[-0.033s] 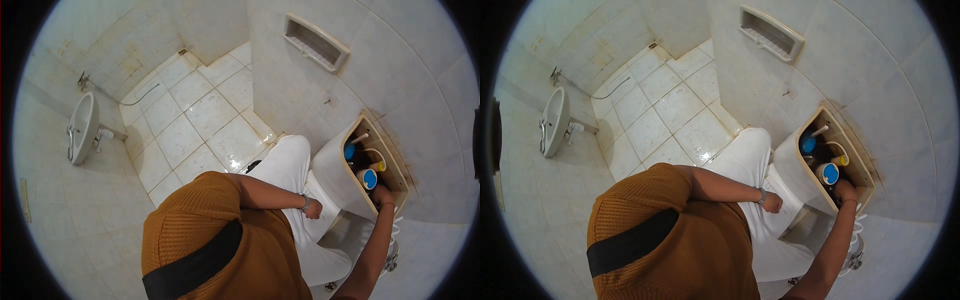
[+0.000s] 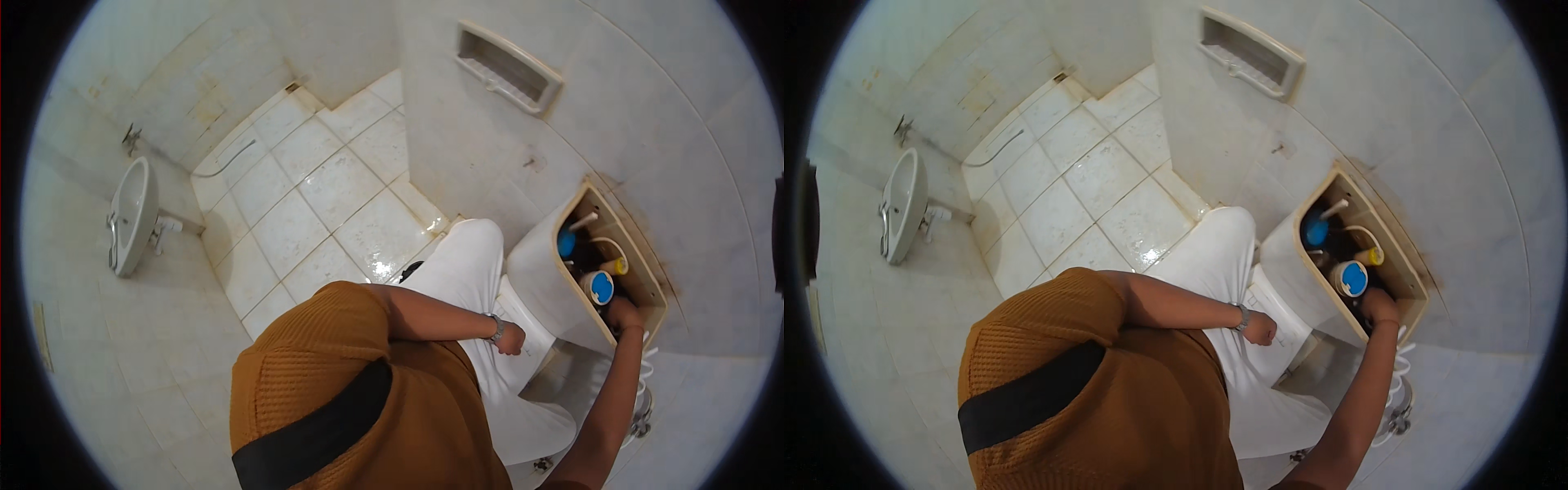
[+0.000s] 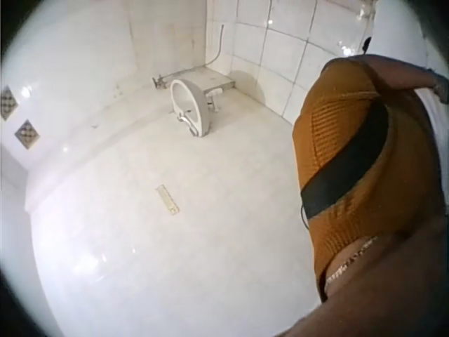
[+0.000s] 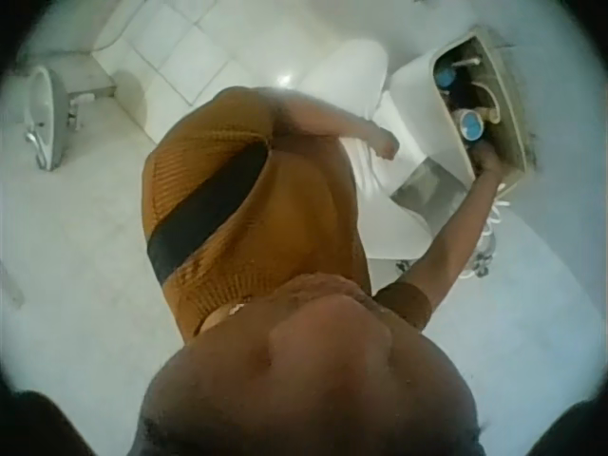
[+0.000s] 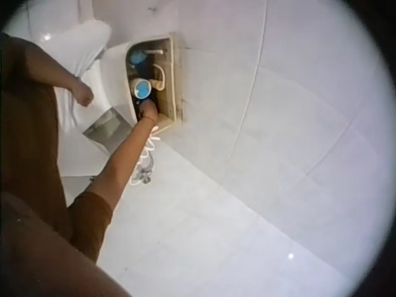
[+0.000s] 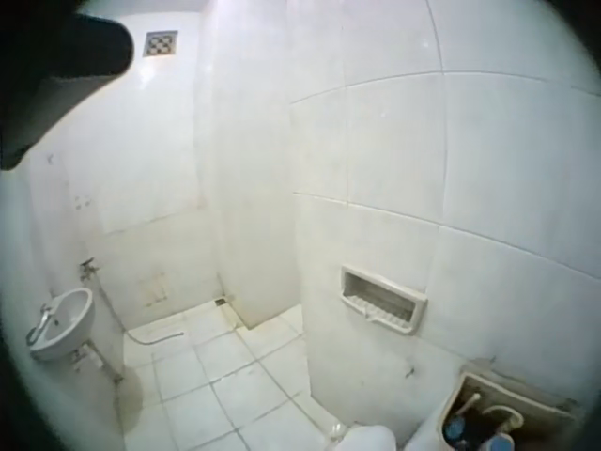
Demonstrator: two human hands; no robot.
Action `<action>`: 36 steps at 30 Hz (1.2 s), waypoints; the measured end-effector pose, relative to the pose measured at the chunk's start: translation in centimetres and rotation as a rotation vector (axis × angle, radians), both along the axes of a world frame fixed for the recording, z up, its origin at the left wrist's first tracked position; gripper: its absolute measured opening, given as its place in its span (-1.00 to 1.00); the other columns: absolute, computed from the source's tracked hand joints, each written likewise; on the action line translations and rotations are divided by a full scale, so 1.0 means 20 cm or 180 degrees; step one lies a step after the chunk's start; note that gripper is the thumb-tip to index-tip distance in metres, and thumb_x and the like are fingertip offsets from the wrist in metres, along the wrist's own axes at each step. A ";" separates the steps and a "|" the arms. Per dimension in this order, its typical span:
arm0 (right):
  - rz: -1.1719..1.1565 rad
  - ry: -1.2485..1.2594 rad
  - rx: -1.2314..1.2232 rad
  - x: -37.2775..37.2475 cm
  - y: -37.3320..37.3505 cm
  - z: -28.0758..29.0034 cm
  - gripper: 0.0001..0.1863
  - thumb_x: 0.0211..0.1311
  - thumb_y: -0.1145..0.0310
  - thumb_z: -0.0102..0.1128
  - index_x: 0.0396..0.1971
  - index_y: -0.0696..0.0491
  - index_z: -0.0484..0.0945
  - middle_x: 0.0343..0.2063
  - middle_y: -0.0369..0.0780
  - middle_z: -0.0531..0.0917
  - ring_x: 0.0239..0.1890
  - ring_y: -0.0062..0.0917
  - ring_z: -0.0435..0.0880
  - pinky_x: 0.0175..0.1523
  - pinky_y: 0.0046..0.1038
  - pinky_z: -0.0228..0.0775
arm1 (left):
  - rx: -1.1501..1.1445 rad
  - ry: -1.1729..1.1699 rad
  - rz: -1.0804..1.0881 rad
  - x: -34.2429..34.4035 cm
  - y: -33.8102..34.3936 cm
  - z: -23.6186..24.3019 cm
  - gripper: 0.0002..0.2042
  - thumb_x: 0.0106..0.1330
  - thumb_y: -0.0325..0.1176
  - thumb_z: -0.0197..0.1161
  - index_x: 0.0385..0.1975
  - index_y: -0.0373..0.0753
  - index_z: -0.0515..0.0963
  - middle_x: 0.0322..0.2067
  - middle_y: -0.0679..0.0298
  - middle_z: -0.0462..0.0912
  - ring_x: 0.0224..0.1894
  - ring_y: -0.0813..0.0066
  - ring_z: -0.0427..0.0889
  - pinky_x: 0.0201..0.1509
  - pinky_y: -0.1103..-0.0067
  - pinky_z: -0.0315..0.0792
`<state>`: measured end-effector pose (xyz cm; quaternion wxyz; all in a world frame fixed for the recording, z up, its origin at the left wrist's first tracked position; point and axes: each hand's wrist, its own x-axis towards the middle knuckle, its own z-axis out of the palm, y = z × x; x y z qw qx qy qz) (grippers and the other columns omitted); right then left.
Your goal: Inspecting and repairing the internal valves and components of a toilet water tank.
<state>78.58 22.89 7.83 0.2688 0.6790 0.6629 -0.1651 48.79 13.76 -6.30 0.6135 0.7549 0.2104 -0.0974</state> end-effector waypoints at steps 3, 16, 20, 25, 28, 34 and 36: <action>-0.0253 0.0042 0.0088 -0.05 -0.02 0.03 -0.72 0.11 0.37 0.09 -0.25 0.14 0.69 -0.10 0.07 0.64 -0.05 -0.07 0.66 0.04 -0.17 0.51 | 0.0005 -0.0077 0.0186 -0.03 0.01 0.04 -0.71 0.23 -0.24 0.13 -0.63 -0.29 0.61 -0.62 0.23 0.65 -0.54 0.44 0.63 -0.36 0.46 0.49; -0.0528 -0.0039 0.0142 -0.25 -0.01 0.18 -0.75 -0.01 0.43 0.16 -0.32 0.14 0.72 -0.19 0.03 0.70 -0.14 -0.12 0.71 -0.02 -0.24 0.55 | -0.0586 0.0050 0.0280 -0.08 0.02 0.09 -0.75 0.35 -0.25 0.15 -0.15 -0.31 0.52 -0.34 0.28 0.65 -0.37 0.56 0.59 -0.22 0.57 0.51; -0.0562 -0.0032 0.0162 -0.24 -0.04 0.23 -0.75 0.06 0.40 0.16 -0.29 0.14 0.72 -0.15 0.01 0.69 -0.11 -0.13 0.70 0.01 -0.25 0.54 | -0.0601 0.0057 0.0312 -0.06 0.01 0.09 -0.75 0.35 -0.27 0.14 -0.14 -0.32 0.52 -0.33 0.27 0.65 -0.37 0.57 0.59 -0.22 0.58 0.51; -0.0641 -0.0041 0.0113 -0.28 -0.04 0.25 -0.70 0.08 0.43 0.10 -0.20 0.06 0.73 -0.07 -0.06 0.69 -0.02 -0.19 0.68 0.07 -0.26 0.51 | -0.0611 -0.0049 0.0503 -0.08 0.01 0.07 -0.80 0.29 -0.27 0.17 -0.26 -0.28 0.54 -0.44 0.30 0.63 -0.44 0.57 0.58 -0.29 0.56 0.51; -0.0628 -0.0053 0.0061 -0.31 -0.02 0.27 -0.69 0.09 0.44 0.10 -0.19 0.06 0.73 -0.06 -0.06 0.68 -0.01 -0.20 0.68 0.07 -0.27 0.51 | -0.0686 -0.0079 0.0528 -0.09 0.01 0.06 -0.80 0.30 -0.27 0.17 -0.25 -0.28 0.53 -0.43 0.29 0.63 -0.44 0.56 0.58 -0.29 0.56 0.51; -0.0632 0.0044 0.0364 -0.20 -0.03 0.14 -0.74 0.07 0.35 0.19 -0.26 0.12 0.72 -0.14 -0.01 0.70 -0.10 -0.15 0.70 0.01 -0.24 0.53 | -0.0036 -0.0746 0.1767 -0.24 0.27 0.16 -0.79 0.31 -0.37 0.13 -0.16 -0.30 0.59 -0.31 0.23 0.70 -0.23 0.43 0.65 -0.10 0.52 0.52; -0.0676 0.0068 0.0332 -0.19 -0.06 0.14 -0.74 0.07 0.35 0.19 -0.27 0.12 0.72 -0.14 -0.01 0.70 -0.10 -0.14 0.70 0.02 -0.24 0.53 | 0.0080 -0.0206 0.2044 -0.31 0.49 0.34 -0.77 0.25 -0.28 0.19 -0.38 -0.28 0.73 -0.32 0.12 0.74 -0.26 0.37 0.69 -0.09 0.53 0.51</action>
